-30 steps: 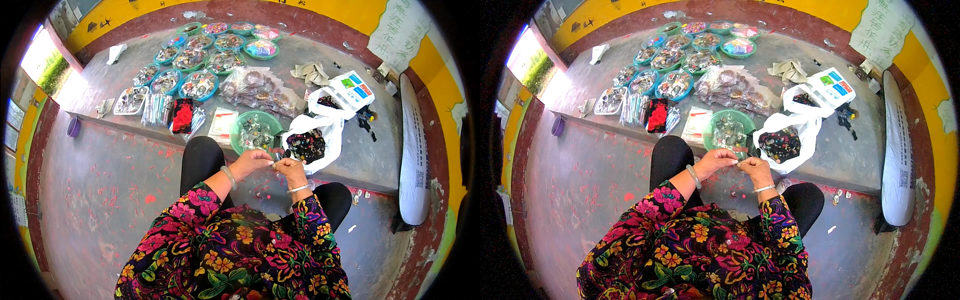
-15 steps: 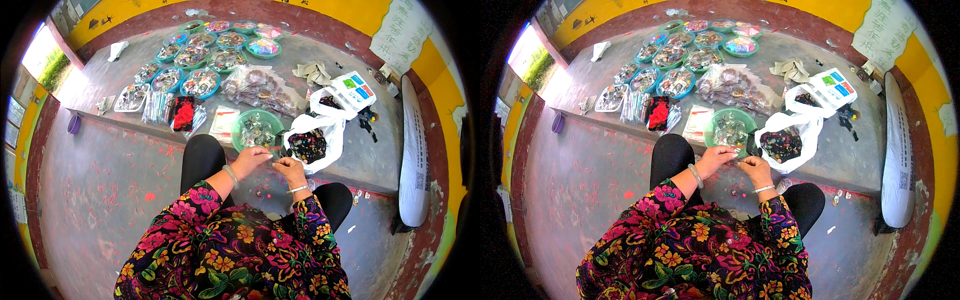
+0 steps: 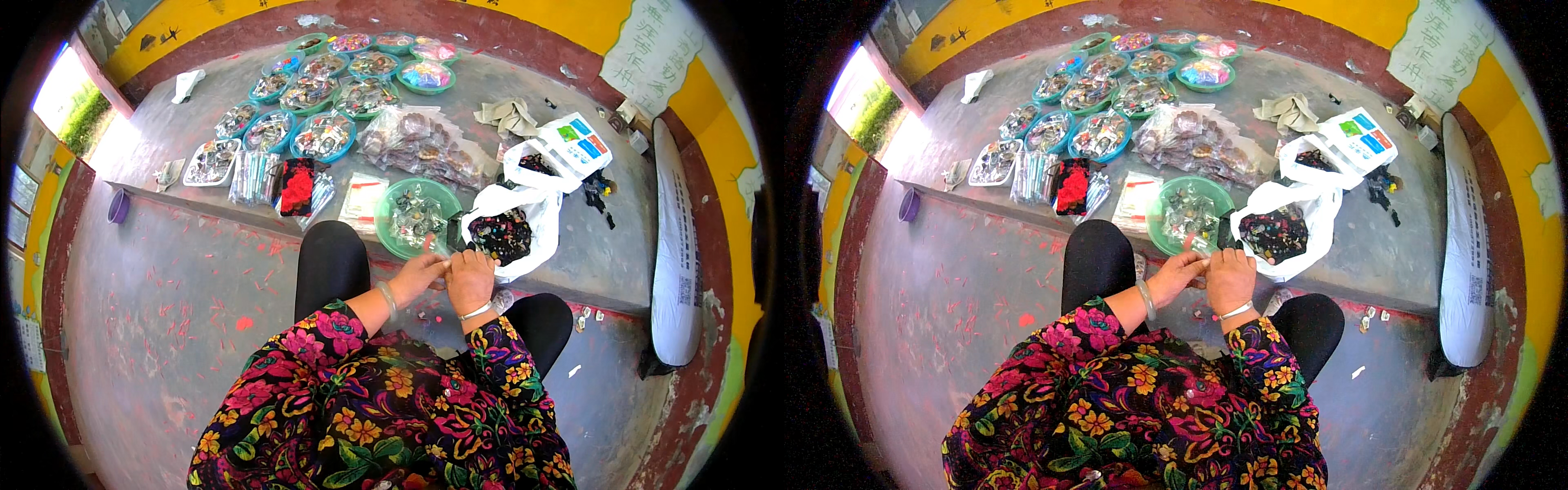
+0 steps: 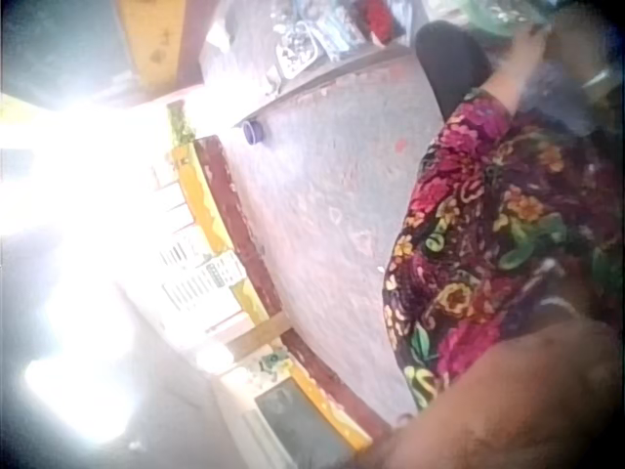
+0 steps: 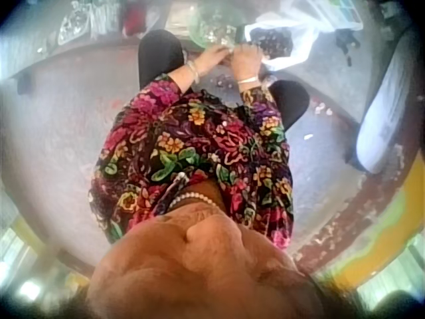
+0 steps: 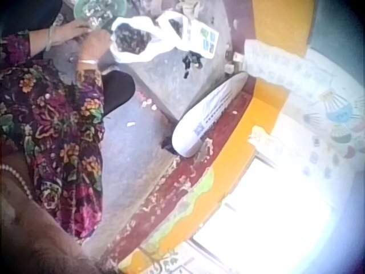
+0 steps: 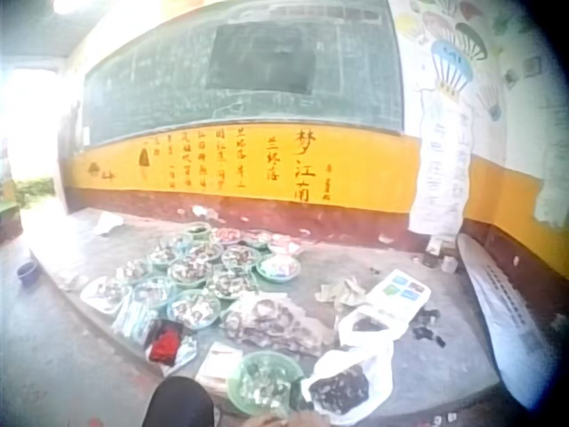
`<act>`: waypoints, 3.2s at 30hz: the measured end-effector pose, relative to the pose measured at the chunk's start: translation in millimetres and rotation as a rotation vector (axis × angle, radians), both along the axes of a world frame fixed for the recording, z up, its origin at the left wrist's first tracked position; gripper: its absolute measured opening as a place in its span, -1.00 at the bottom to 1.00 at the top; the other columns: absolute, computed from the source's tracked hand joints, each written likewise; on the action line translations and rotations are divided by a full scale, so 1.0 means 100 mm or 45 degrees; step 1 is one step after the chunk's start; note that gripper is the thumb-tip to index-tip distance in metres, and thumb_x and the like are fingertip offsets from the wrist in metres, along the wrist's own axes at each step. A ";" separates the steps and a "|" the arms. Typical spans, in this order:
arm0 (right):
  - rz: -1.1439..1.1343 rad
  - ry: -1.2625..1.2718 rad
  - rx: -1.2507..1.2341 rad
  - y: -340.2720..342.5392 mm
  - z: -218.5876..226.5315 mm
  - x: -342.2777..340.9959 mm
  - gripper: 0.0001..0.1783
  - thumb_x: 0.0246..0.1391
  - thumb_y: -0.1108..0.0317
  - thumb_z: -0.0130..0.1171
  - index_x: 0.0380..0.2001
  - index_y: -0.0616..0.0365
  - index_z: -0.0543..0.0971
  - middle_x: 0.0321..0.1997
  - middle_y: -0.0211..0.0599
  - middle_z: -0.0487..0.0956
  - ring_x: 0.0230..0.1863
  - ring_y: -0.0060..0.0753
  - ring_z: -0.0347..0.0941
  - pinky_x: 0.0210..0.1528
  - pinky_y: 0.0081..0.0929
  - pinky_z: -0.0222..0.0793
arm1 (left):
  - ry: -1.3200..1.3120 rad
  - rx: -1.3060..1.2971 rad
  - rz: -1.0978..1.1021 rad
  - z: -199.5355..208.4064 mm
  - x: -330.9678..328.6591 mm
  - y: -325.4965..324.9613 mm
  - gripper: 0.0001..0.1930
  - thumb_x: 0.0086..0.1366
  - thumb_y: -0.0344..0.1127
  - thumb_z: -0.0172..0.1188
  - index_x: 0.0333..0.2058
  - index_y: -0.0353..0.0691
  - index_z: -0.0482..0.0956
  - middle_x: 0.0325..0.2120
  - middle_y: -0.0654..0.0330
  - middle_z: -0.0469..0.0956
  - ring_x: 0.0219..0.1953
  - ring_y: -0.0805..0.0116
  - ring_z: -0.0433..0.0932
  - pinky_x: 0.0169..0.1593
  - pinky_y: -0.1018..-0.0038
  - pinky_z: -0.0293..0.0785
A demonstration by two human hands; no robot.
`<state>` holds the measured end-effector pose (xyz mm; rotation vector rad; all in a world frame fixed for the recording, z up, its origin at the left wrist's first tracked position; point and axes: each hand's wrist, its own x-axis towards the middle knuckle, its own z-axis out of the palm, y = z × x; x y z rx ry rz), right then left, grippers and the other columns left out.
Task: The person sits on the floor and repeatedly picks up small beads from a white bag, places them into clear plastic bags, and sets the filled bags into a green bowl. The task involves repetitive manual handling of small items without the use of tools.
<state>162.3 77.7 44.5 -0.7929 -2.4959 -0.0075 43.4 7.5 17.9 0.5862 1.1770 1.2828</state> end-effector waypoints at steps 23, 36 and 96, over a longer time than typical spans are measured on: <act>0.106 0.589 -1.998 0.30 -0.12 0.18 -0.86 -0.14 0.42 0.23 -0.52 0.31 0.55 -0.56 -0.41 0.51 -0.53 -0.67 0.36 -0.46 -0.72 0.27 | 0.155 0.028 -0.166 0.09 -0.26 0.00 -0.74 0.25 -0.21 -0.04 -0.33 -0.29 0.52 -0.44 0.24 0.56 -0.44 0.57 0.46 -0.47 0.64 0.30; 0.142 0.812 -2.084 0.23 -0.21 0.15 -0.92 -0.21 0.50 0.25 -0.56 0.26 0.55 -0.59 -0.44 0.51 -0.55 -0.69 0.34 -0.46 -0.73 0.25 | -0.171 -0.012 -0.047 0.11 -0.29 -0.02 -0.81 0.16 -0.27 0.12 -0.28 -0.21 0.47 -0.37 0.28 0.52 -0.35 0.51 0.48 -0.49 0.64 0.32; 0.520 -0.256 -0.275 0.00 -0.06 0.08 -0.94 -0.21 0.35 0.04 -0.59 0.06 0.44 -0.63 -0.29 0.47 -0.50 -0.23 0.42 -0.40 -0.30 0.24 | 0.808 -0.296 -0.312 0.19 -0.28 0.01 -0.88 0.01 -0.42 0.18 -0.42 -0.30 0.52 -0.54 0.17 0.53 -0.56 0.47 0.50 -0.53 0.53 0.47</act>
